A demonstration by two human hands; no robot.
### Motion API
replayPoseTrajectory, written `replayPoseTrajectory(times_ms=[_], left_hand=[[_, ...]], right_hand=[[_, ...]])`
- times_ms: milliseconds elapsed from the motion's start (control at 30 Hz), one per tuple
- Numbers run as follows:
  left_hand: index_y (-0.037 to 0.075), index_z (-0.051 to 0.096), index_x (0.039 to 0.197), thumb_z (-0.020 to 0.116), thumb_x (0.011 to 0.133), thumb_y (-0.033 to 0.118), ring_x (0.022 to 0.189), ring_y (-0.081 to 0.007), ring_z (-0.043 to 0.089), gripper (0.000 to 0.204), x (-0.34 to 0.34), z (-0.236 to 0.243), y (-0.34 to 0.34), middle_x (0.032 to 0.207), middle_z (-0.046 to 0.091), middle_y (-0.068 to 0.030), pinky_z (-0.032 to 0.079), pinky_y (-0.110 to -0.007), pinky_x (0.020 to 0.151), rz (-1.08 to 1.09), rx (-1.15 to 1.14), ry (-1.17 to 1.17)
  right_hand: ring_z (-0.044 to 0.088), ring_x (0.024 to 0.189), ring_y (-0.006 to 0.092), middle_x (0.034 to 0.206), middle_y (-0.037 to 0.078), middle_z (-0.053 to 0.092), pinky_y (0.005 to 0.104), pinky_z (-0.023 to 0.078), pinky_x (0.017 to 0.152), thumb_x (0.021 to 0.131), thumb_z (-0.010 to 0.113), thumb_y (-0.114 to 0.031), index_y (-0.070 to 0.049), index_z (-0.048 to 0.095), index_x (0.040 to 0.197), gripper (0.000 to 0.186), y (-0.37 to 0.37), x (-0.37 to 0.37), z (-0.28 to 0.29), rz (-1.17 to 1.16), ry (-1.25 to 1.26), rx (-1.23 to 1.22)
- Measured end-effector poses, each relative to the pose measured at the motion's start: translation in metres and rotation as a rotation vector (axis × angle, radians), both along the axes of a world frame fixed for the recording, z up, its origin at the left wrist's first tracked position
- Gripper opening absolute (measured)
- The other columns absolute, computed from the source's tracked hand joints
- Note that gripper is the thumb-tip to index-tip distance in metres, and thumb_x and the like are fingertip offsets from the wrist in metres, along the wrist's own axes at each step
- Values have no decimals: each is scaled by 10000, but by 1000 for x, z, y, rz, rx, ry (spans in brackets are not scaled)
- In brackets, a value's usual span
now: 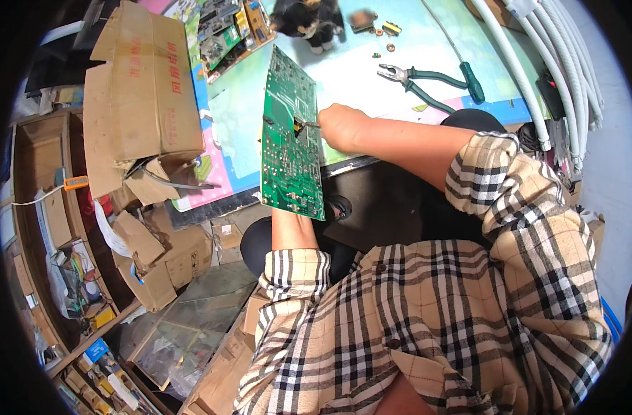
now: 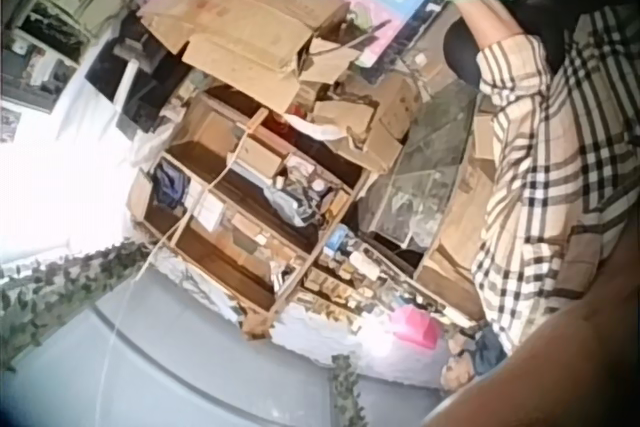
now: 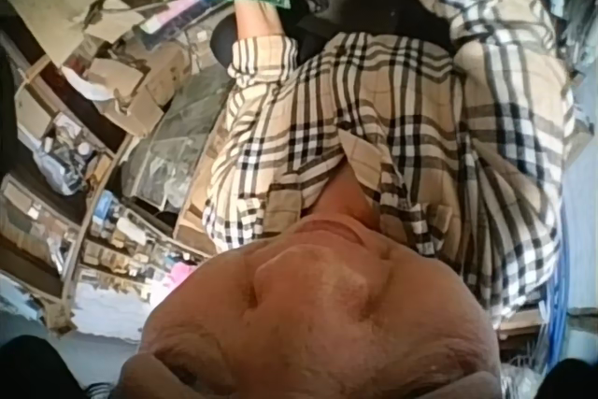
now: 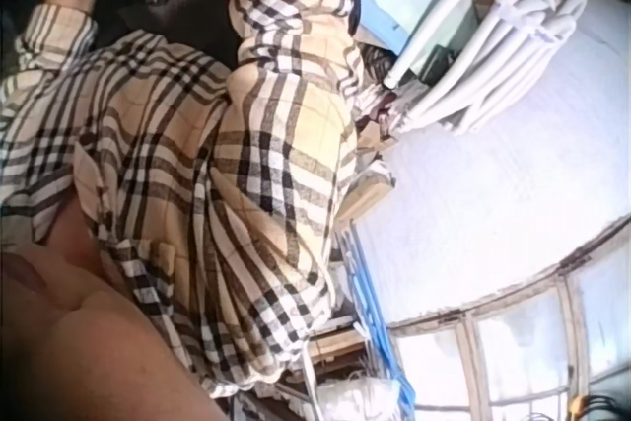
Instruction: The person uses a screwdriver to remove and reinsert screws on a circuit board while seated at a cluttered workbench. A cat is present on the table and briefly interacts with the person.
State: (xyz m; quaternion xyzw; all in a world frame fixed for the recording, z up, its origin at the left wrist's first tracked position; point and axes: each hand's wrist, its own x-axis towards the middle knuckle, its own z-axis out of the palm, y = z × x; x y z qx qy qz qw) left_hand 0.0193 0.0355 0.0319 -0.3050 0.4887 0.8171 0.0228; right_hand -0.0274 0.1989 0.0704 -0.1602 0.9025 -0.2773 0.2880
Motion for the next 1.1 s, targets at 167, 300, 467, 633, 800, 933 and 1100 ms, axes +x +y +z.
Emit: replayPoseTrajectory(times_ms=[167, 300, 467, 633, 800, 933, 1100], left_hand=[[-6, 651, 989, 574, 930, 194, 621, -171, 599, 222, 2, 4, 0, 773, 624, -74, 485, -303, 525, 15, 26, -2], [0, 647, 1004, 570, 933, 202, 643, -174, 603, 227, 4, 3, -3, 792, 627, -75, 492, -306, 543, 14, 40, -5], [8, 642, 1024, 564, 938, 211, 670, -177, 608, 234, 5, 2, -3, 817, 630, -77, 500, -311, 566, 20, 56, -9], [16, 638, 1044, 559, 943, 220, 698, -181, 613, 241, 4, 2, -3, 842, 634, -78, 508, -315, 588, 27, 71, -8], [24, 633, 1063, 553, 948, 229, 725, -184, 618, 249, 4, 2, -3, 867, 637, -80, 516, -319, 611, 26, 90, -11], [30, 629, 1079, 549, 951, 237, 747, -187, 622, 256, 3, 3, -2, 886, 640, -81, 523, -322, 629, 30, 113, -4], [38, 625, 1099, 544, 956, 246, 774, -190, 626, 265, 3, 3, -1, 911, 643, -83, 531, -327, 652, 34, 149, 4]], right_hand=[[679, 667, 328, 762, 230, 671, 415, 560, 646, 877, 646, -224, 92, 673, 847, 318, 0, -15, 1, -42, -374, -147], [690, 672, 342, 751, 242, 678, 414, 563, 657, 881, 649, -240, 96, 675, 816, 344, -7, -24, -2, 173, -213, 101], [663, 986, 363, 1035, 217, 690, 418, 537, 848, 861, 676, -281, 11, 696, 1008, 328, 5, -21, -2, 162, -10, 176], [652, 1021, 365, 1080, 213, 680, 424, 530, 871, 883, 665, -301, 1, 687, 1065, 353, 17, -23, 5, 113, -38, 245], [650, 1027, 367, 1074, 221, 680, 423, 530, 877, 902, 631, -296, 5, 682, 1071, 349, 15, -22, -7, 112, -44, 232], [648, 1020, 371, 1077, 230, 669, 438, 524, 876, 925, 582, -280, 9, 632, 1125, 354, 13, -23, -21, 68, -13, 206], [631, 994, 404, 1145, 255, 595, 468, 513, 871, 942, 550, -290, 12, 557, 1170, 378, 12, -17, -42, -34, 267, 223]])
